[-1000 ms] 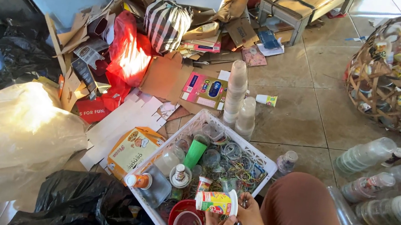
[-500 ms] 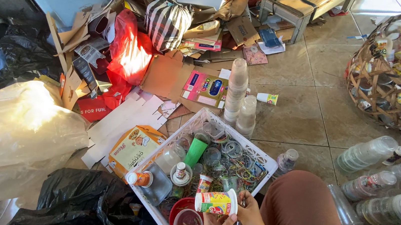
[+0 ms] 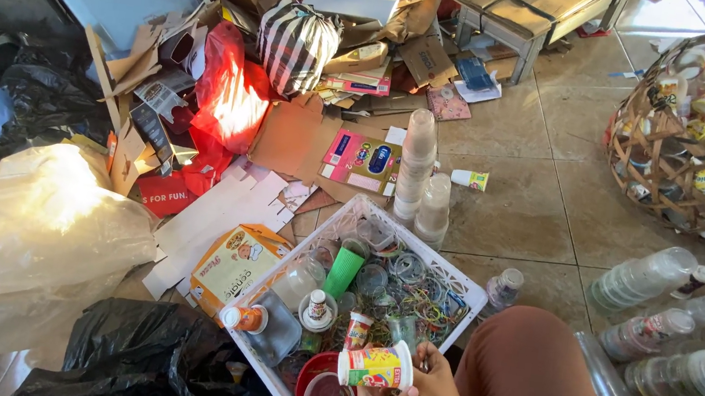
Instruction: The person is using a knife to remove plastic labels from plastic cups for recycling.
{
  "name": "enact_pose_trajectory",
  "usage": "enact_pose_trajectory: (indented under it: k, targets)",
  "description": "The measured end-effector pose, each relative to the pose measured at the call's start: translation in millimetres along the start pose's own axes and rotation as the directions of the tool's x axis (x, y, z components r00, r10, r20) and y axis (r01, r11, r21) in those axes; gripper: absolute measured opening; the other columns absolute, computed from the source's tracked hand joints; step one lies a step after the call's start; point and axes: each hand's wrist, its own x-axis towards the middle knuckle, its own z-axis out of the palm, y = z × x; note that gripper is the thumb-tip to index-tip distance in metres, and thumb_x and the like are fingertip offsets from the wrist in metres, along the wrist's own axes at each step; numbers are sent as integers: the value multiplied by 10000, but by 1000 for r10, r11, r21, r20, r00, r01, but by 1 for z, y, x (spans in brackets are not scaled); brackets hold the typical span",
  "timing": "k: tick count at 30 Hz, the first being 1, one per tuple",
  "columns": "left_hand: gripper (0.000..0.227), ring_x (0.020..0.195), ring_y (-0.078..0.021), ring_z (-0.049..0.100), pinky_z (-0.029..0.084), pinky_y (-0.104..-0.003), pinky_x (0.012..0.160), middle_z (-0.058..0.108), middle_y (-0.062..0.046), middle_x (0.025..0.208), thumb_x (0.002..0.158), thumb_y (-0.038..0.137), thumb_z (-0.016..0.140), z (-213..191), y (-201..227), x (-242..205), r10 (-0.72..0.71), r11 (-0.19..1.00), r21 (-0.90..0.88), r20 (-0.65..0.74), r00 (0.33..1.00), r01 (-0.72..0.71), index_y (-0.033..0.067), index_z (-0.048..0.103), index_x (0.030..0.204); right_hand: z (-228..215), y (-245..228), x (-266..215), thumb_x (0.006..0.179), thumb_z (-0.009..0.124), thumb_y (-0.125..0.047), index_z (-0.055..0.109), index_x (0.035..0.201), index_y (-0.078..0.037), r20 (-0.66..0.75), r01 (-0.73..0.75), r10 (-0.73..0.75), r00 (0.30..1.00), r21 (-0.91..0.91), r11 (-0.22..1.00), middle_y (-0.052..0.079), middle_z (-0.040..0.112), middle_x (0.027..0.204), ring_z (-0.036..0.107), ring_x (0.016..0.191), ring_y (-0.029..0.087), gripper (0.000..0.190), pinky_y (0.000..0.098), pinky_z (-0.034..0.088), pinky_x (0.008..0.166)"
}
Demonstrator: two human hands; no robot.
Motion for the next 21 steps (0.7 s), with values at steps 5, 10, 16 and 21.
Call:
enact_pose_trajectory:
  k: [5,10,16,21]
  targets:
    - [1086,1181,-297,684,549,-394,1000,591,-214,1397,734,-44,909,9,13,-2,-5,994,109,-26,1000,7,59,226,1572,-3,5,6,834,722,191,437,944,-33,19,58,-58,998,-10,998,107,471,876,511,774,188,378,340,501,672]
    - [1145,1216,-297,655,511,-407,1045,558,-211,1436,698,-81,906,23,38,-9,35,993,114,-38,999,-31,62,201,1588,10,-12,-9,836,748,174,448,911,-32,23,50,-49,999,-50,997,107,508,827,524,726,173,371,311,500,625]
    - [737,1014,-318,713,574,-416,871,710,-219,1154,747,-123,850,-10,26,8,-7,999,31,-168,986,13,-28,484,1379,44,-60,-37,909,757,-62,486,1195,-6,-3,-149,149,989,51,988,156,548,871,353,488,129,398,284,326,423]
    - [1054,1249,-321,562,461,-435,1017,493,-191,1477,762,-106,781,19,75,1,-127,992,-21,-304,944,126,150,222,1619,52,-70,-44,963,696,-115,568,1237,4,69,-106,106,992,-5,994,97,506,517,334,331,136,325,295,260,339]
